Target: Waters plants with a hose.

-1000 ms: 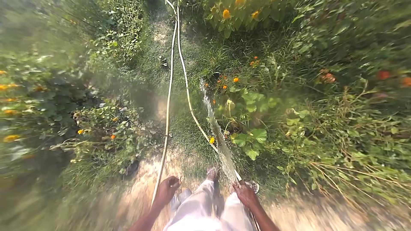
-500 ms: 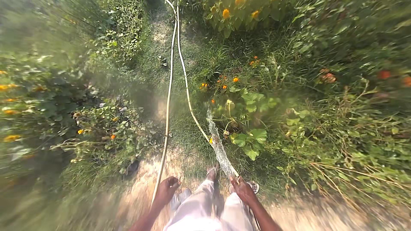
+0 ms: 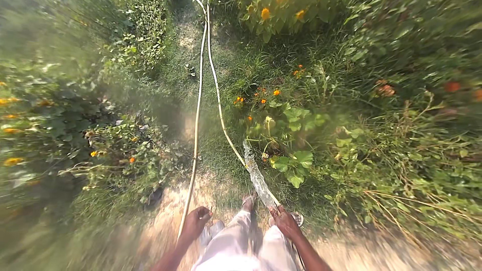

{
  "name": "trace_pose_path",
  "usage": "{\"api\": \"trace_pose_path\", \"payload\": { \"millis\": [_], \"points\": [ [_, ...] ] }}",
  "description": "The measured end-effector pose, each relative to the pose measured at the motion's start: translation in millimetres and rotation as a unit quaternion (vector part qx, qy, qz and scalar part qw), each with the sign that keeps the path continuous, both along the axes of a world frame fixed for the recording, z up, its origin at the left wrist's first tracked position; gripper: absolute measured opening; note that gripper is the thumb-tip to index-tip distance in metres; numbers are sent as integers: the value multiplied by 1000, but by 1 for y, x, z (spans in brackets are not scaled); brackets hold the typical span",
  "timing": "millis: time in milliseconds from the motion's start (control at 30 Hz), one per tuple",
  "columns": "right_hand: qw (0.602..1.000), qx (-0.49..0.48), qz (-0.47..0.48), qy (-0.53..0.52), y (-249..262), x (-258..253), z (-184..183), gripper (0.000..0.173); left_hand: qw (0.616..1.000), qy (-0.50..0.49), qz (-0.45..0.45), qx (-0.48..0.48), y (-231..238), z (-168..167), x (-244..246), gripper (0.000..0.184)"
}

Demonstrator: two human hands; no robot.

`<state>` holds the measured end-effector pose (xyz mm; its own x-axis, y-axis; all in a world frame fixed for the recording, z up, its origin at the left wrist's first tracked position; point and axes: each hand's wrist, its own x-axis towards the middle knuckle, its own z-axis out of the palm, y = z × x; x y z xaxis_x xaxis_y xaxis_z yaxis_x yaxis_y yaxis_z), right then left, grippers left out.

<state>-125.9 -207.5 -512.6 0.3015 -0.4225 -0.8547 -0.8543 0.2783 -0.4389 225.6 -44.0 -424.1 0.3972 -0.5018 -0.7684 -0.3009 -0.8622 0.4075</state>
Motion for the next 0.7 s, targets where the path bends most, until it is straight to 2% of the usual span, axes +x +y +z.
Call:
{"api": "trace_pose_path", "payload": {
  "millis": [567, 700],
  "points": [
    [1000, -10, 7, 3, 3, -6, 5, 78, 1000, -3, -8, -13, 2, 0, 0, 29],
    [1000, -20, -8, -14, 8, -15, 3, 71, 1000, -3, -15, -8, 4, -3, 0, 28]
  ]
}}
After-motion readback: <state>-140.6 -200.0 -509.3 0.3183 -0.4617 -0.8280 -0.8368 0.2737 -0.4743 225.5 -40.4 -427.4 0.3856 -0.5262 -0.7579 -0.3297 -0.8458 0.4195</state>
